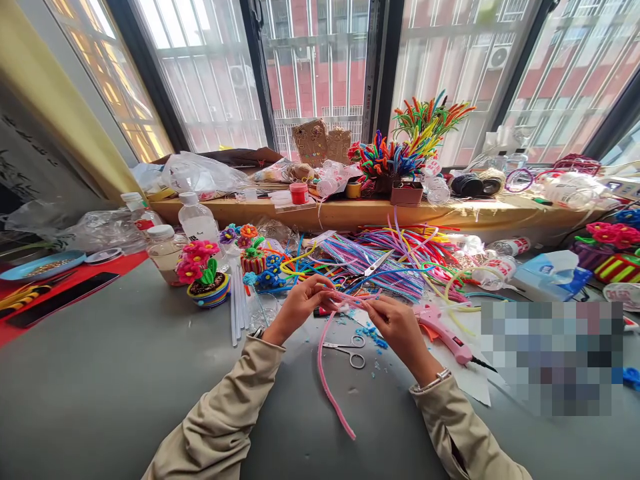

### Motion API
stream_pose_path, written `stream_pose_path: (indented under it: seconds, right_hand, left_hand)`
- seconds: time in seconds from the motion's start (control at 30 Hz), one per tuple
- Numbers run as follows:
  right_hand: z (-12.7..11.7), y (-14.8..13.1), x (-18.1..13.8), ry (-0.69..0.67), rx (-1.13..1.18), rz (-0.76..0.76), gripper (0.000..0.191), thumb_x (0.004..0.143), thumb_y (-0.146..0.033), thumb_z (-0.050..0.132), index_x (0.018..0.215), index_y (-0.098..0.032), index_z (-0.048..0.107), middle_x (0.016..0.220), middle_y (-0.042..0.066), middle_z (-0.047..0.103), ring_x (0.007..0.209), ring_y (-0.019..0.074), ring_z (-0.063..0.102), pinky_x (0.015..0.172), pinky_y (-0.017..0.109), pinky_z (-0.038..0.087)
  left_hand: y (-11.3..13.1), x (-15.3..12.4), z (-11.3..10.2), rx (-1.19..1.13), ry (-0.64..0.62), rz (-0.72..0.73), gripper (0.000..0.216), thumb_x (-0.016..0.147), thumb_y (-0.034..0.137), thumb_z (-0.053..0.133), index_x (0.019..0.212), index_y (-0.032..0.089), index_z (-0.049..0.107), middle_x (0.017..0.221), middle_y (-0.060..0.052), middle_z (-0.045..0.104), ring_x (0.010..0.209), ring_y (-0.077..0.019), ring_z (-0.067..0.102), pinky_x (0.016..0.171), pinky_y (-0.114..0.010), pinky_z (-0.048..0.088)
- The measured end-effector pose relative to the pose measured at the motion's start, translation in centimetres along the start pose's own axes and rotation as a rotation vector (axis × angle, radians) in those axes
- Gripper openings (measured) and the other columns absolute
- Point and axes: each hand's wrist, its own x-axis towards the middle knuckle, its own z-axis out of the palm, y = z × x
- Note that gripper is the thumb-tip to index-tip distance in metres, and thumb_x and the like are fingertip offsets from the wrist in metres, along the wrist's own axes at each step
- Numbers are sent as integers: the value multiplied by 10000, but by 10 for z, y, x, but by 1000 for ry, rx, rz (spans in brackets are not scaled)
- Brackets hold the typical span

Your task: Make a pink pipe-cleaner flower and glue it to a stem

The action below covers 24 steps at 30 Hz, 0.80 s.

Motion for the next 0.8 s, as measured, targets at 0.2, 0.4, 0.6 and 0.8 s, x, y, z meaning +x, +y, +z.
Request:
stream_pose_path:
  seconds: [0.2,0.4,0.6,0.8]
  right_hand:
    - [-1,-2,0,3,-57,-18,303,810,-347,376,840,-197,638,581,20,503,532,131,473,496,246,375]
    - [3,6,1,144,-87,-65,244,788,-329,423,883,-217,617,805,69,556,783,200,514,689,335,419]
    - [5,5,-1,82,-110,-38,428,821,-332,356,1237,-243,311,1045,87,538,834,201,545,676,324,447]
    - [7,5,-3,-11,-268,-74,625,755,-435,439,1284,-197,207,1076,131,508,864,243,545,649,334,459]
  left_hand:
    - [-1,0,0,11,24,9,198,707,316,523,752,130,477,639,-13,590,592,-147,616,556,-250,502]
    - [3,1,-2,-61,78,-23,232,688,331,549,708,133,431,645,-29,616,577,-153,616,559,-277,508]
    - [6,2,-3,-133,142,-109,269,665,347,571,711,137,409,652,-40,638,562,-150,613,553,-281,505]
    - [4,3,-5,-135,173,-163,267,645,343,588,706,138,427,641,-34,641,557,-143,611,560,-277,502]
